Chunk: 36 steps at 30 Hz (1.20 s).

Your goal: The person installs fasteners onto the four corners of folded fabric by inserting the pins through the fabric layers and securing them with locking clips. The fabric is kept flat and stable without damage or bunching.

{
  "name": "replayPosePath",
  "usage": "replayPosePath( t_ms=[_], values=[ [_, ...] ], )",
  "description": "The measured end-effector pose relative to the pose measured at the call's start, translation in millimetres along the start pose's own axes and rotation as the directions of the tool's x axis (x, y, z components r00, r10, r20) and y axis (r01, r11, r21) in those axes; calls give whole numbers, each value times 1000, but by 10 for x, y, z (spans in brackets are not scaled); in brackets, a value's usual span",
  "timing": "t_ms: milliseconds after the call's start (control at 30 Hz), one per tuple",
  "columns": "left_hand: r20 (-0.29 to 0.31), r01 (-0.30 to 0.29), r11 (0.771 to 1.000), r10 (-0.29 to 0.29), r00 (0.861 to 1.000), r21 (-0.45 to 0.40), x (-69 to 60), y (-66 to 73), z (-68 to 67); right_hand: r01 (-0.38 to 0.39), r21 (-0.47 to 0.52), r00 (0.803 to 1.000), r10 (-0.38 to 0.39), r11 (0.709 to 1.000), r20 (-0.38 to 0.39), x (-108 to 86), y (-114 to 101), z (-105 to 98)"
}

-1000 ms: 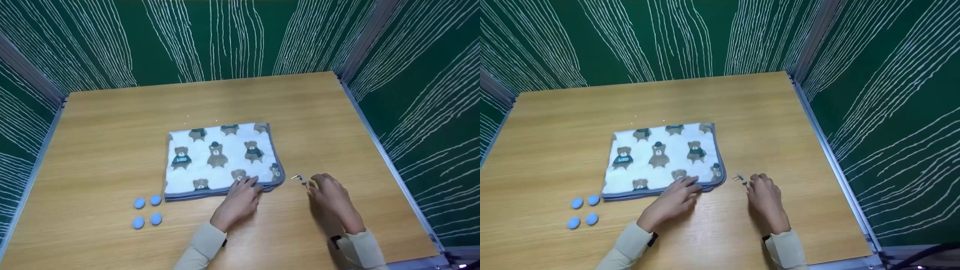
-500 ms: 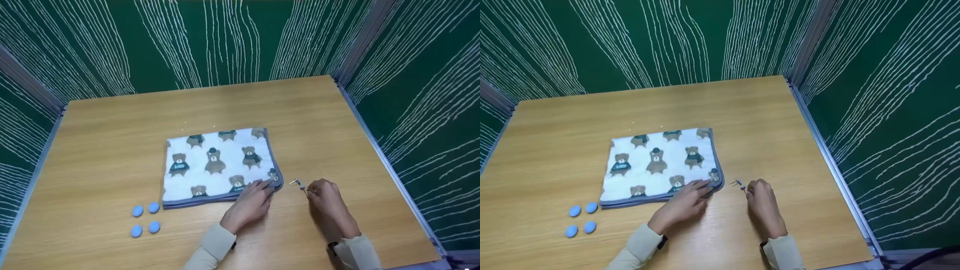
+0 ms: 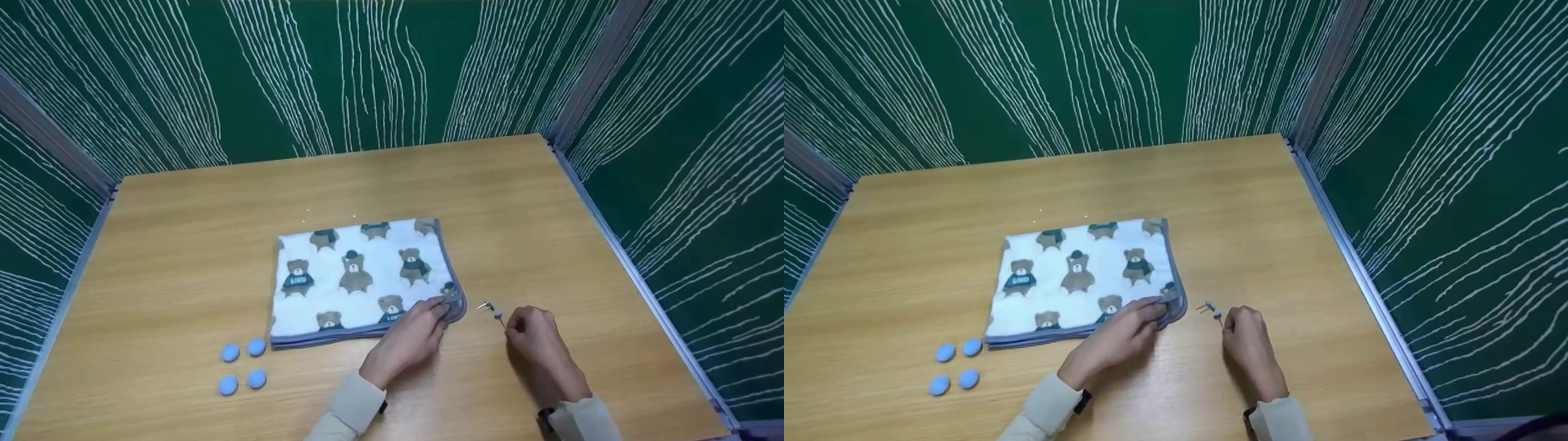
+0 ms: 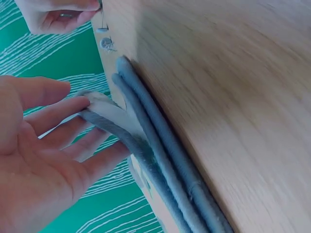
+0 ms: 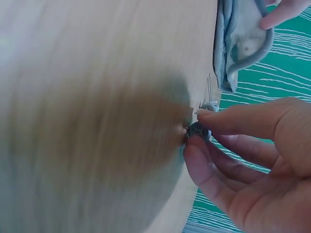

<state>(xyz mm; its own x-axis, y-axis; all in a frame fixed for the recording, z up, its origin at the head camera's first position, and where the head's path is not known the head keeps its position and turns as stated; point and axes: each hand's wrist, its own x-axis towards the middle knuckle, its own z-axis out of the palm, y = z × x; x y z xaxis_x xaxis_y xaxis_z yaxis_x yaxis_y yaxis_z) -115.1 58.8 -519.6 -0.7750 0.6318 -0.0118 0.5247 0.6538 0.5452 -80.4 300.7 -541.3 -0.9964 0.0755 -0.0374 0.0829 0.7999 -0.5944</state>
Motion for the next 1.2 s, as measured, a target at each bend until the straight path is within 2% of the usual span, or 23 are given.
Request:
replayPosePath(
  t_ms=[100,267,467,767,933,1200],
  values=[
    [-13,-4,1000,4,1000,-27,-10,-13,-7,-2,-3,1000,2,1000,-4,-13,7,8],
    [-53,-43,998,40,998,-42,-23,-45,-19,-8,4,1000,8,1000,-27,-41,9,20],
    [-26,-18,995,15,1000,-95,-41,-62,-53,-113,80,993,114,990,-9,-53,-18,15],
    [-32,-11,990,7,999,-138,-67,-84,-94,-132,106,991,133,986,3,-36,-82,2],
    [-51,-21,988,14,999,-151,-69,-91,-122,-98,117,993,104,988,-49,-42,-156,-13],
    [-89,-40,991,29,996,-124,-75,-111,-159,-19,158,991,40,987,-130,-61,-242,-1]
  ],
)
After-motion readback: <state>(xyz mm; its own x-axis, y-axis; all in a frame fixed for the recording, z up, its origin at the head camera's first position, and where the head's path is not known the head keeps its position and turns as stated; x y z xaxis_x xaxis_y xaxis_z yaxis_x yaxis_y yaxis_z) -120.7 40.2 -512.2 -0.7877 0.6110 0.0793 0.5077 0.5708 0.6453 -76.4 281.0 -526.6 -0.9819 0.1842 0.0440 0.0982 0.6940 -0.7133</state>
